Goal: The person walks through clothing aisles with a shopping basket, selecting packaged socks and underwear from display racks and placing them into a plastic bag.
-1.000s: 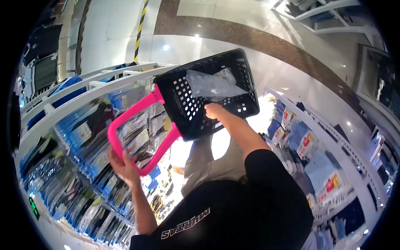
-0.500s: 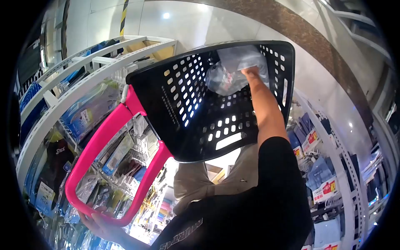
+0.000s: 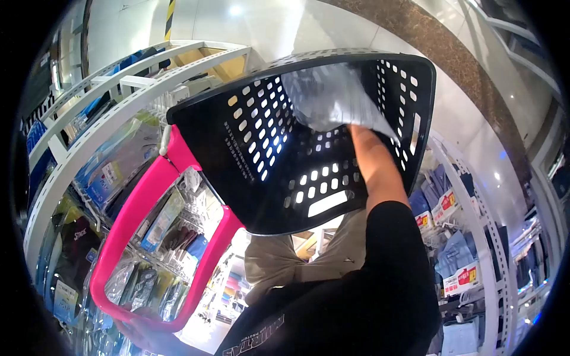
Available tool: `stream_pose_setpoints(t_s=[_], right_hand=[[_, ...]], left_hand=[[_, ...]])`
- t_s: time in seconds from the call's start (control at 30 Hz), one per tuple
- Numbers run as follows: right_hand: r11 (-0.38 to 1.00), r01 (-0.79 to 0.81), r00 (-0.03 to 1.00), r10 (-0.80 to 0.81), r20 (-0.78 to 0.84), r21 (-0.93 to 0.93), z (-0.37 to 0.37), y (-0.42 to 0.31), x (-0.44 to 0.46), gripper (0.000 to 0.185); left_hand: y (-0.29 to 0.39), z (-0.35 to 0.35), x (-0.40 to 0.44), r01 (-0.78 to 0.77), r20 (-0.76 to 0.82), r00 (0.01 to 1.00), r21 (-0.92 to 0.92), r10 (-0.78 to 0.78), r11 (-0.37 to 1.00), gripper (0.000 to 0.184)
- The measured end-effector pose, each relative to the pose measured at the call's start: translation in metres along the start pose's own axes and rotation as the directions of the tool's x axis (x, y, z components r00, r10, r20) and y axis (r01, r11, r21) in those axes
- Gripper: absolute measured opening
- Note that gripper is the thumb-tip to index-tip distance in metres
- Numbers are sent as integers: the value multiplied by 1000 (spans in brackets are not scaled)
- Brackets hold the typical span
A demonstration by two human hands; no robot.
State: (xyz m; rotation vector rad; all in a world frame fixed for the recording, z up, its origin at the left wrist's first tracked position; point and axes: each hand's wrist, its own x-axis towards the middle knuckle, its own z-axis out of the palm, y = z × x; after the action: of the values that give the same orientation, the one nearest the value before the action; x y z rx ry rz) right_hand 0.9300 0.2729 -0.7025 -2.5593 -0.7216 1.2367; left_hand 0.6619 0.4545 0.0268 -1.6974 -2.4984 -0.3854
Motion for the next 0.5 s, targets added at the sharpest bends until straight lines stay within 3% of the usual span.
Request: stream_pose_setpoints(t_s=[0.03, 0.1, 0.17, 0.2, 0.23, 0.27, 0.37, 0.43, 0.5], right_hand=[[994, -42, 999, 41, 17, 101, -12, 17, 23, 60], [923, -137, 987, 98, 124, 359, -34, 43, 67, 60], [772, -228, 962, 86, 259, 593, -44, 66, 113, 60], [681, -294, 939, 75, 336, 670, -44, 75, 131, 60], [739, -121, 979, -20, 202, 663, -60, 64, 133, 70], [951, -21, 996, -7, 91, 310, -66, 47, 132, 71], [986, -38, 990, 59, 127, -160, -90, -23, 82, 63], [974, 99, 993, -110, -43, -205, -83, -42, 62, 45], [993, 112, 977, -105, 187, -24, -65, -61, 39, 37]], left_hand=[[-1, -3, 1, -37, 32, 999, -17, 38, 999, 87], [-1, 2, -2, -68, 89, 993, -114, 78, 991, 79], [4, 7, -2, -139, 80, 986, -116, 149, 983, 76], [5, 12, -3, -153, 73, 982, -229, 173, 961, 72], [3, 10, -3, -146, 78, 983, -217, 167, 965, 72], [1, 7, -3, -141, 81, 984, -205, 160, 969, 72], [2, 5, -3, -94, 115, 986, -228, 123, 969, 73], [0, 2, -3, -135, 99, 983, -168, 153, 977, 72], [-6, 0, 0, -250, 59, 966, -14, 250, 968, 70]])
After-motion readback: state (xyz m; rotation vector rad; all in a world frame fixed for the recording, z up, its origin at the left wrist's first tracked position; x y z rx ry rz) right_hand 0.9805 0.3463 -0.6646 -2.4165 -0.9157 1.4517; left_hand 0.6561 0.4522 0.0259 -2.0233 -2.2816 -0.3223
